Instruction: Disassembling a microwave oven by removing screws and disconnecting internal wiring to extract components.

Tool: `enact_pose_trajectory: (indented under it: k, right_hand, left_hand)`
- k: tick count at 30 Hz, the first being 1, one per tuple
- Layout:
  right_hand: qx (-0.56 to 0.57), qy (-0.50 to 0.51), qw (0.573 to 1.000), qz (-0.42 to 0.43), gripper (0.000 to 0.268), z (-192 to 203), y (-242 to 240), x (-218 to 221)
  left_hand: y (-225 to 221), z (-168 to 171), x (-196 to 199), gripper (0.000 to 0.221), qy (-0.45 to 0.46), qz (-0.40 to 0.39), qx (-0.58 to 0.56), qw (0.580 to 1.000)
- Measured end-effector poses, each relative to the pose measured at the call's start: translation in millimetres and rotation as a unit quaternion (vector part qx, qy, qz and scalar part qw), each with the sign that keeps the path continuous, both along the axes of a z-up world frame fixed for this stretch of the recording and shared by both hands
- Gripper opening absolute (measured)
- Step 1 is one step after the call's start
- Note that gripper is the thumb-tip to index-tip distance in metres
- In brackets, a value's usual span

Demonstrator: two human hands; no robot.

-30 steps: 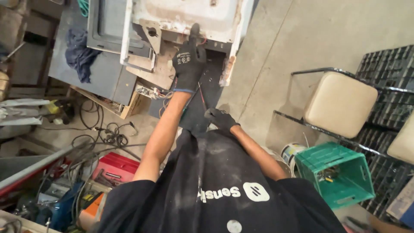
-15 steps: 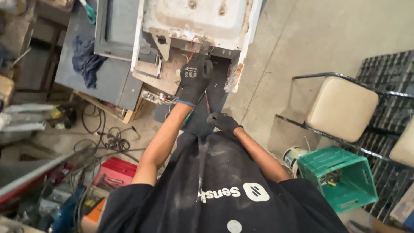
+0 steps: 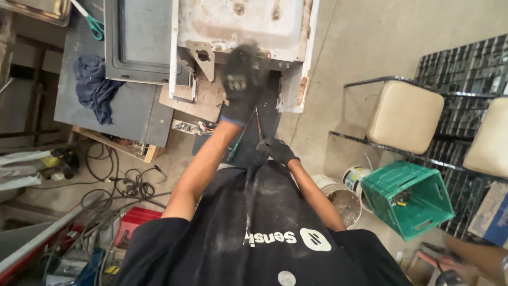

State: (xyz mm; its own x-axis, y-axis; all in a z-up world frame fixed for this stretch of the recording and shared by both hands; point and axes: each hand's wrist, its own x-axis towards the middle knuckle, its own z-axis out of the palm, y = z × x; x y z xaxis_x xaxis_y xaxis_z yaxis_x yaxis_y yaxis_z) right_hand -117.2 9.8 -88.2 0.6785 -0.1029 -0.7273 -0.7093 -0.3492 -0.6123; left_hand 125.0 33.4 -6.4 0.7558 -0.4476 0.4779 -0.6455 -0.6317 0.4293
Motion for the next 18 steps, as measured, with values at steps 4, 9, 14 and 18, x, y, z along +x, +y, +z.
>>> enact_pose_trajectory:
  k: [4,9,14,18]
  right_hand:
    - [-0.01,0.01,1.0,-0.005,0.047,-3,5,-2]
    - [0.0,-0.002,0.998,-0.065,0.033,13,11,-7]
    - [0.032,-0.037,0.994,-0.095,0.027,13,10,-9]
    - [0.046,-0.022,0.992,-0.115,0.028,15,7,-10]
  left_hand:
    - [9,23,30,0.055,0.046,-0.002,0.059,0.997]
    - [3,51,27,0.05,0.042,-0.033,-0.003,0.999]
    - [-3,40,20,0.056,0.011,0.014,-0.001,1.0]
    - [21,71,-18,0.043,0.058,-0.014,-0.066,0.996]
